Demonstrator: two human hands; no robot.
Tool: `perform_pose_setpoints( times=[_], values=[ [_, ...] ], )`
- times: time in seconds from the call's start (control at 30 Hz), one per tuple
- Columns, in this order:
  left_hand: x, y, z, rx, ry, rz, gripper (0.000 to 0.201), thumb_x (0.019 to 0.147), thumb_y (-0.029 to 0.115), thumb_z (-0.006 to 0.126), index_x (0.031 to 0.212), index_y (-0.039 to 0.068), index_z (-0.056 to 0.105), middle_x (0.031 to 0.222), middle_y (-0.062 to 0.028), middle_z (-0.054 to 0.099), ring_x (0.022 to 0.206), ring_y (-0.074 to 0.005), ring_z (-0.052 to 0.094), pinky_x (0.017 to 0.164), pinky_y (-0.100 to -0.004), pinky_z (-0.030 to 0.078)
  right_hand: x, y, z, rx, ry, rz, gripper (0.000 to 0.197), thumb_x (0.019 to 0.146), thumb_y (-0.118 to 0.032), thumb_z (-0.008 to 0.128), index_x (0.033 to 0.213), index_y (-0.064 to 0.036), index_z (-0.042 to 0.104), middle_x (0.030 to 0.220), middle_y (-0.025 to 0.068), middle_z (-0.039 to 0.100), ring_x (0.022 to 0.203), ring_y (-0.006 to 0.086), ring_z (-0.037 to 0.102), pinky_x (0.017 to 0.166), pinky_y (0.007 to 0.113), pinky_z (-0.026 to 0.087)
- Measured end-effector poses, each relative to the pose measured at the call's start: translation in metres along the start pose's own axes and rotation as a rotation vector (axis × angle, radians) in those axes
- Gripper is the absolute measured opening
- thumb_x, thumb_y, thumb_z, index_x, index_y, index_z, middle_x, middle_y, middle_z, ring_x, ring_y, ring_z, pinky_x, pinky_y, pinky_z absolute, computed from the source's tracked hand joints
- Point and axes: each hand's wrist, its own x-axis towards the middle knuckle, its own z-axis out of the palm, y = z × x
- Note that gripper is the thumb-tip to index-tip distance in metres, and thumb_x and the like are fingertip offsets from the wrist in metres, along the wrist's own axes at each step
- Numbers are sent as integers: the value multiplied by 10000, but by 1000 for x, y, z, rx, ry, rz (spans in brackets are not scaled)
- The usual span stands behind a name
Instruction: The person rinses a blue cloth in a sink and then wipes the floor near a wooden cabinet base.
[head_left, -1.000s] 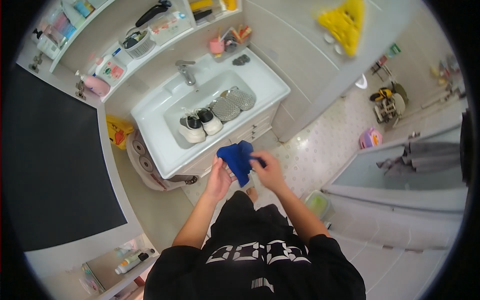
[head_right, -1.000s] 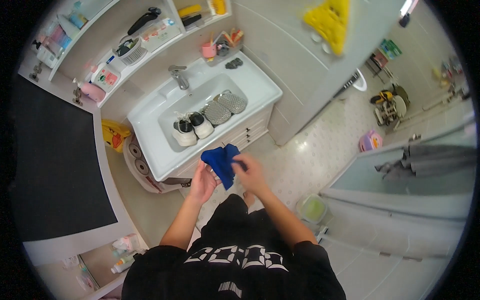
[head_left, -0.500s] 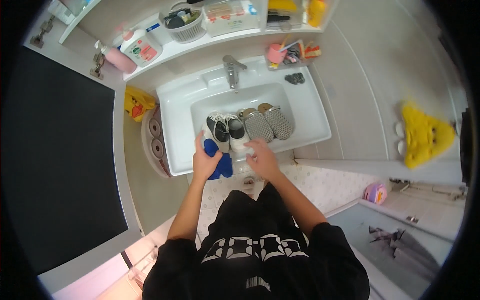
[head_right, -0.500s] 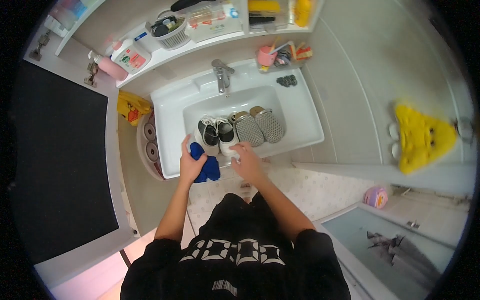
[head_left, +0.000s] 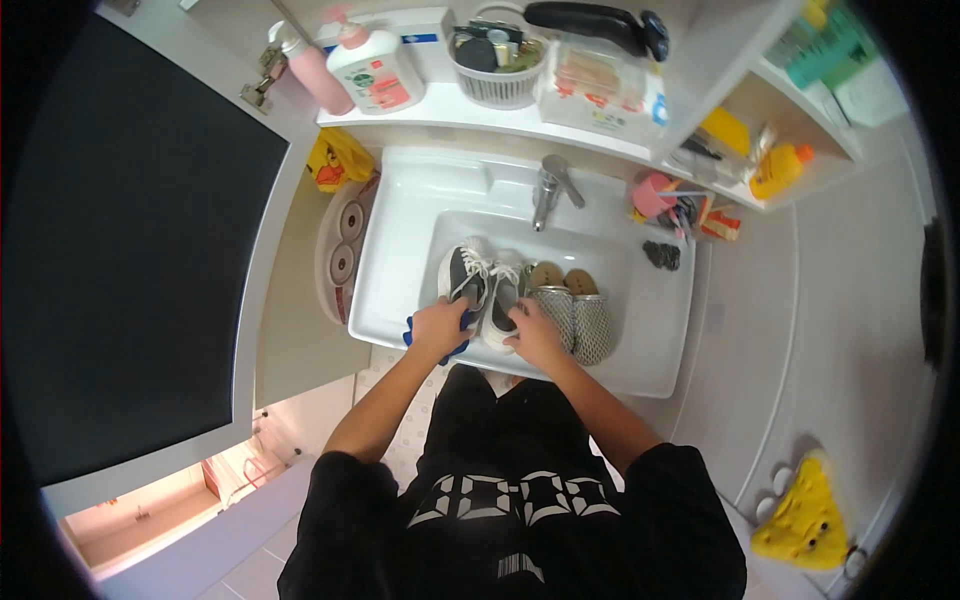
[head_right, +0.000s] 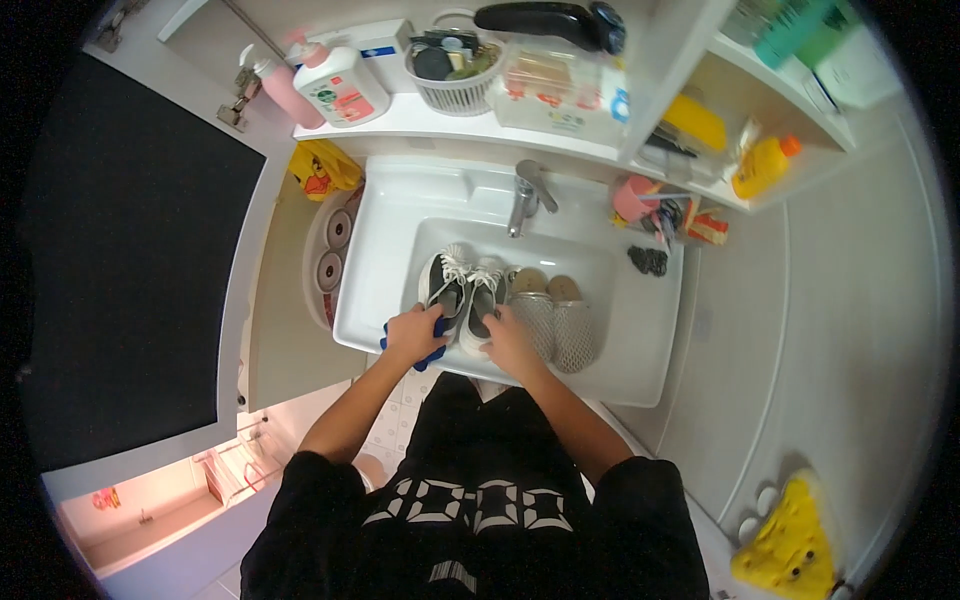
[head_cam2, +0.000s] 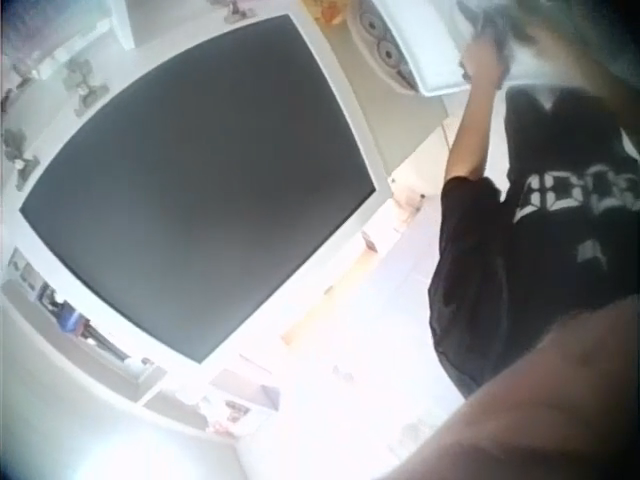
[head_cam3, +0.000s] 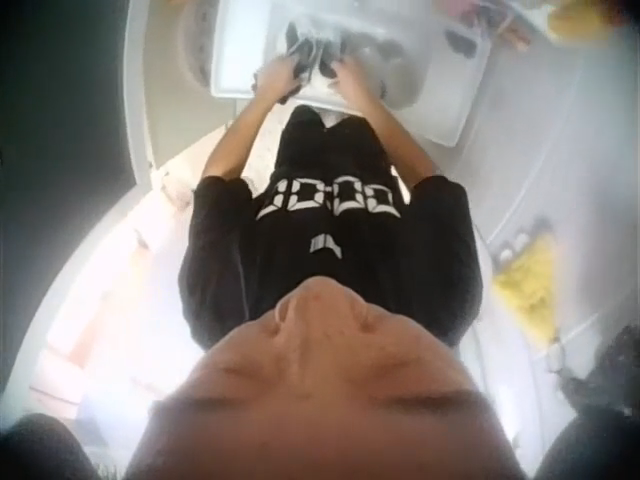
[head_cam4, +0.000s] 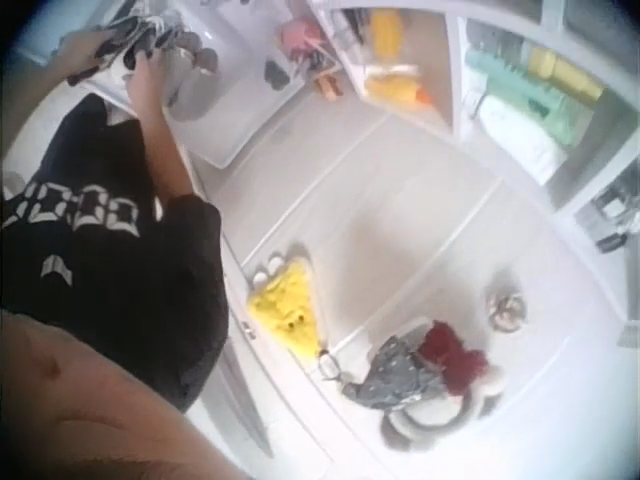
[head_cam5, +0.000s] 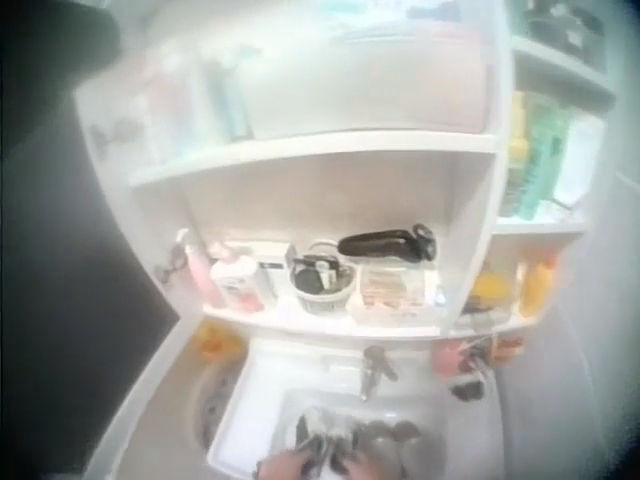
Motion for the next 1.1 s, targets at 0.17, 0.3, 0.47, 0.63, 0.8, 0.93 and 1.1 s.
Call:
perform_pose_setpoints(
  times=[0.17, 0.3, 0.47, 0.63, 0.8, 0.93, 1.1],
  values=[
    [-46, -44, -23, -142, 306, -95, 407, 809, 437, 795, 1100, 198, 641, 1006, -82, 644, 817, -326, 701, 649, -460, 557, 21, -31, -21, -9, 169, -212, 380, 766, -103, 804, 1099, -87, 623, 1492, 207, 444, 1173, 421, 603, 915, 474, 541],
    [-41, -103, -30, -58, 464, -201, 429, 803, 450, 811, 1050, 142, 642, 989, -76, 641, 815, -336, 682, 655, -465, 543, 74, -80, -36, -19, 212, -382, 353, 779, -73, 758, 1099, -111, 614, 1513, 176, 417, 1196, 403, 591, 842, 467, 566],
    [-6, -143, -28, -10, 392, -253, 408, 809, 394, 810, 1101, 173, 629, 1062, -84, 639, 872, -348, 689, 680, -483, 562, 162, -97, 29, -180, 257, -327, 363, 800, -34, 677, 1141, -149, 626, 1507, 168, 423, 1165, 367, 610, 798, 439, 587],
    [8, -139, -13, 21, 279, -276, 443, 809, 372, 808, 1200, 283, 620, 1079, -88, 639, 880, -338, 709, 683, -483, 572, 172, -85, 67, -194, 180, -244, 384, 820, 1, 647, 1179, -134, 635, 1556, 139, 389, 1238, 367, 575, 908, 444, 572],
    [-10, -147, -38, -109, 157, -339, 973, 783, 317, 825, 1585, 436, 288, 1194, -151, 638, 978, -376, 693, 806, -483, 577, 131, -85, 25, 220, 119, -281, 465, 825, -49, 670, 1282, -126, 638, 1597, 156, 366, 1327, 393, 514, 1012, 440, 520],
    [-6, -113, -62, -400, 204, -200, 899, 780, 279, 860, 1560, 229, 416, 1217, -177, 671, 1053, -326, 696, 903, -405, 562, 84, -33, -36, -382, 819, -94, 483, 851, -104, 661, 1331, -151, 653, 1378, 167, 558, 1140, 349, 592, 943, 458, 504],
    [56, -33, -10, -1577, 29, -205, 607, 926, 194, 781, 1448, 39, 514, 1207, -125, 693, 1055, -193, 675, 908, -351, 567, 99, -9, -137, -451, 965, -15, 480, 892, -231, 704, 1366, -204, 631, 1225, 150, 604, 1024, 339, 632, 842, 464, 531]
  ],
)
